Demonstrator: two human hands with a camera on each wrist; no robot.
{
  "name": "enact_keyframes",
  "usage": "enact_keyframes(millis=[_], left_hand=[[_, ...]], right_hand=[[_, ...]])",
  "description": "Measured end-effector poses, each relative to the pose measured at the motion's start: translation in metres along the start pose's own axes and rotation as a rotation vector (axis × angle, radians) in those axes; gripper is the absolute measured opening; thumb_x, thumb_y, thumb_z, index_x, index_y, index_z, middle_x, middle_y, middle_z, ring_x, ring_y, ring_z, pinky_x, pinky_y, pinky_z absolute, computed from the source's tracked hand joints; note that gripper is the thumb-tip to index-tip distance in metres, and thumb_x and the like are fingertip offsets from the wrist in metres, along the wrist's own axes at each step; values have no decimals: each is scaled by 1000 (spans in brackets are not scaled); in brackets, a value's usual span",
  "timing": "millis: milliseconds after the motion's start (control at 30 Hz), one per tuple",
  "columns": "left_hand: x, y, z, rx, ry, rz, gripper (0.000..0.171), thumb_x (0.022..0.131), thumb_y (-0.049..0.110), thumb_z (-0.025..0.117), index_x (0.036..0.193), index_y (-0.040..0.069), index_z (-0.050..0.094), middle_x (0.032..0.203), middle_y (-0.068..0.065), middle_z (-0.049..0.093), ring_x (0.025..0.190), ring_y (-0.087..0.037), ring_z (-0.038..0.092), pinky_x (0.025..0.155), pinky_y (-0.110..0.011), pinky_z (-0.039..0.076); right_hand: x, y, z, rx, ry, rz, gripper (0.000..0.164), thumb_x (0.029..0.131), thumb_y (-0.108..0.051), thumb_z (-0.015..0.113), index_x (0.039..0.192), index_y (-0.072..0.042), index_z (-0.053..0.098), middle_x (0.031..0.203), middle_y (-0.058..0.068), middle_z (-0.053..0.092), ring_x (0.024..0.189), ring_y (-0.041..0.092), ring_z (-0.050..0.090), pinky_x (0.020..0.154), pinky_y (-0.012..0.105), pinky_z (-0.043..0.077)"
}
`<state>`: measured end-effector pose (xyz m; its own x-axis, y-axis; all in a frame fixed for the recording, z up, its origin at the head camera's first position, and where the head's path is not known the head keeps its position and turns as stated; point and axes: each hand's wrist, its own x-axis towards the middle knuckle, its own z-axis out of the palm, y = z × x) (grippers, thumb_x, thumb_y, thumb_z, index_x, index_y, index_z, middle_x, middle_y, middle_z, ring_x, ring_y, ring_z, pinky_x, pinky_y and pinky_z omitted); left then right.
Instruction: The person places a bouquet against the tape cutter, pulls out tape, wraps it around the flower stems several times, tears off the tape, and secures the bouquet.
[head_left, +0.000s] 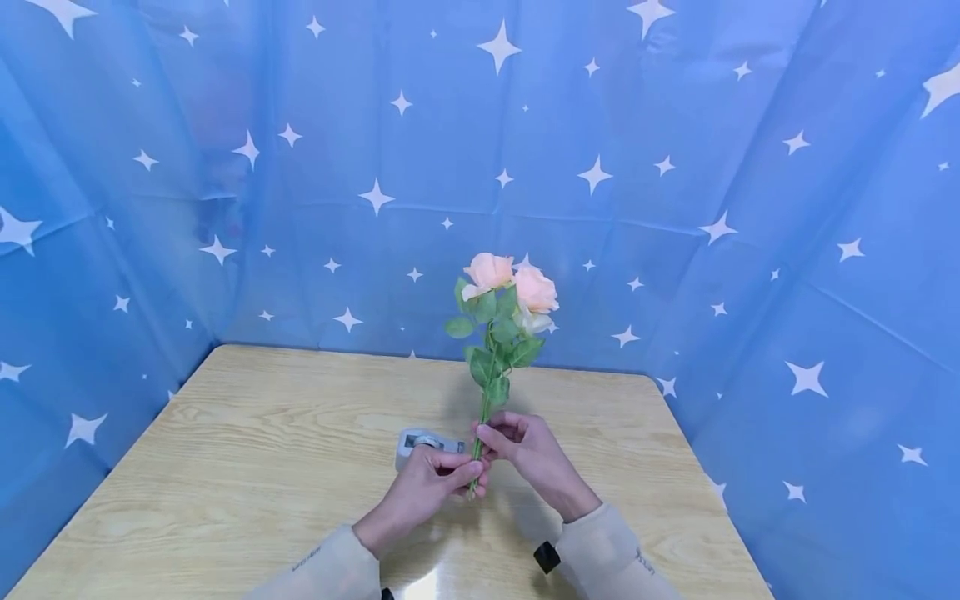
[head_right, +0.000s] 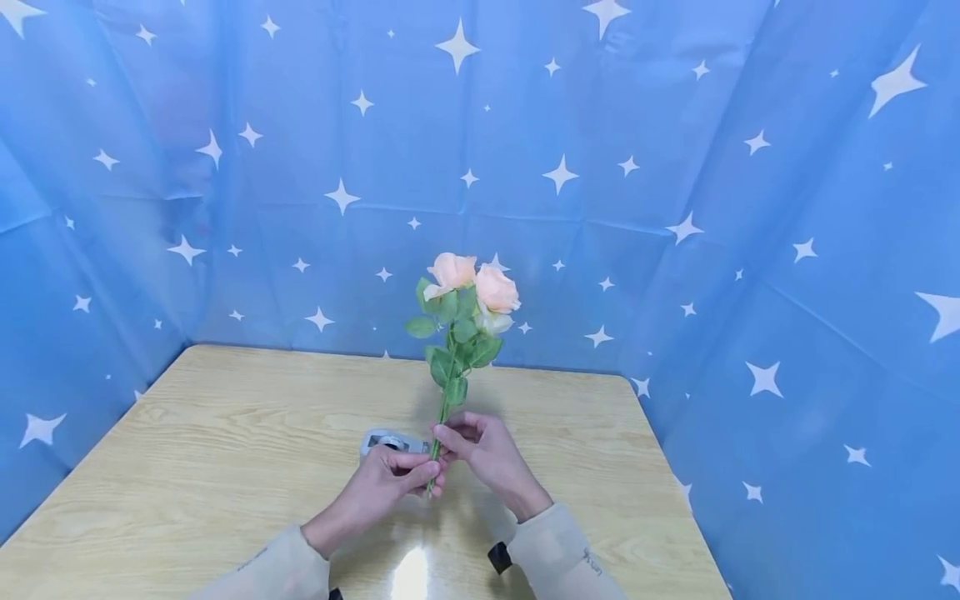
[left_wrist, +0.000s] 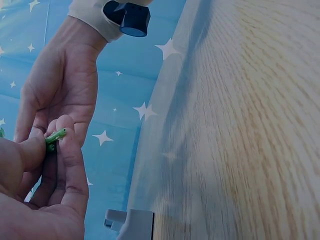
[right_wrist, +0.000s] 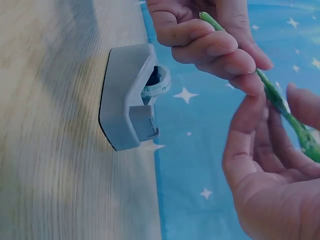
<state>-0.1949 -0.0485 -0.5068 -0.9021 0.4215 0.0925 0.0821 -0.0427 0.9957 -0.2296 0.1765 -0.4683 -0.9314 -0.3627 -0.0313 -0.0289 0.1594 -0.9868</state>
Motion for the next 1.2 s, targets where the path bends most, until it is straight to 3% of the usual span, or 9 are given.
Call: enact_keyframes(millis=[133, 400, 600, 800, 967, 1200], left_hand=[[1, -1, -2, 4, -2, 8, 24, 114, 8, 75, 130, -8, 83, 114, -32, 86, 89, -2, 83, 88, -26, 73], [3, -3, -4, 5, -24, 1, 33, 114, 13, 76, 131, -15, 79, 111, -30, 86, 90, -2, 80, 83, -19, 68], [2, -3, -7, 12, -58, -27, 31, 116, 17, 75, 133, -8, 81, 117, -24, 87, 97, -3, 80, 87, -22, 69], [2, -2, -10, -28, -96, -74, 33, 119, 25, 71, 137, 0, 82, 132, -20, 86, 106, -8, 83, 95, -24, 69], [3, -4, -11, -103, -141, -105, 36, 119, 25, 69, 139, -4, 79, 141, -23, 82, 105, -8, 84, 95, -25, 70], [4, -8, -13, -150, -167, -90, 49, 117, 25, 74, 138, -19, 72, 126, -11, 84, 99, -7, 81, 90, -24, 71]], right_hand=[[4, 1, 4, -31, 31, -34, 34, 114, -23, 79, 129, 8, 80, 99, 2, 85, 91, 15, 81, 92, 28, 68], [4, -1, 7, -113, 55, -124, 19, 115, -14, 74, 116, 3, 83, 96, 6, 85, 88, 12, 77, 93, 26, 63], [3, -1, 8, -104, 27, -144, 17, 115, -8, 71, 113, 6, 80, 94, 9, 84, 87, 12, 76, 94, 23, 62], [2, -3, 9, -89, 17, -144, 17, 115, -7, 70, 113, 7, 79, 104, 23, 84, 92, 12, 76, 92, 23, 61], [1, -2, 8, -80, 3, -139, 20, 116, -7, 69, 116, 12, 76, 103, 19, 85, 94, 12, 77, 94, 24, 61], [2, 1, 7, -62, -59, -143, 20, 118, -11, 67, 116, 7, 77, 108, 25, 84, 98, 17, 80, 107, 26, 63]])
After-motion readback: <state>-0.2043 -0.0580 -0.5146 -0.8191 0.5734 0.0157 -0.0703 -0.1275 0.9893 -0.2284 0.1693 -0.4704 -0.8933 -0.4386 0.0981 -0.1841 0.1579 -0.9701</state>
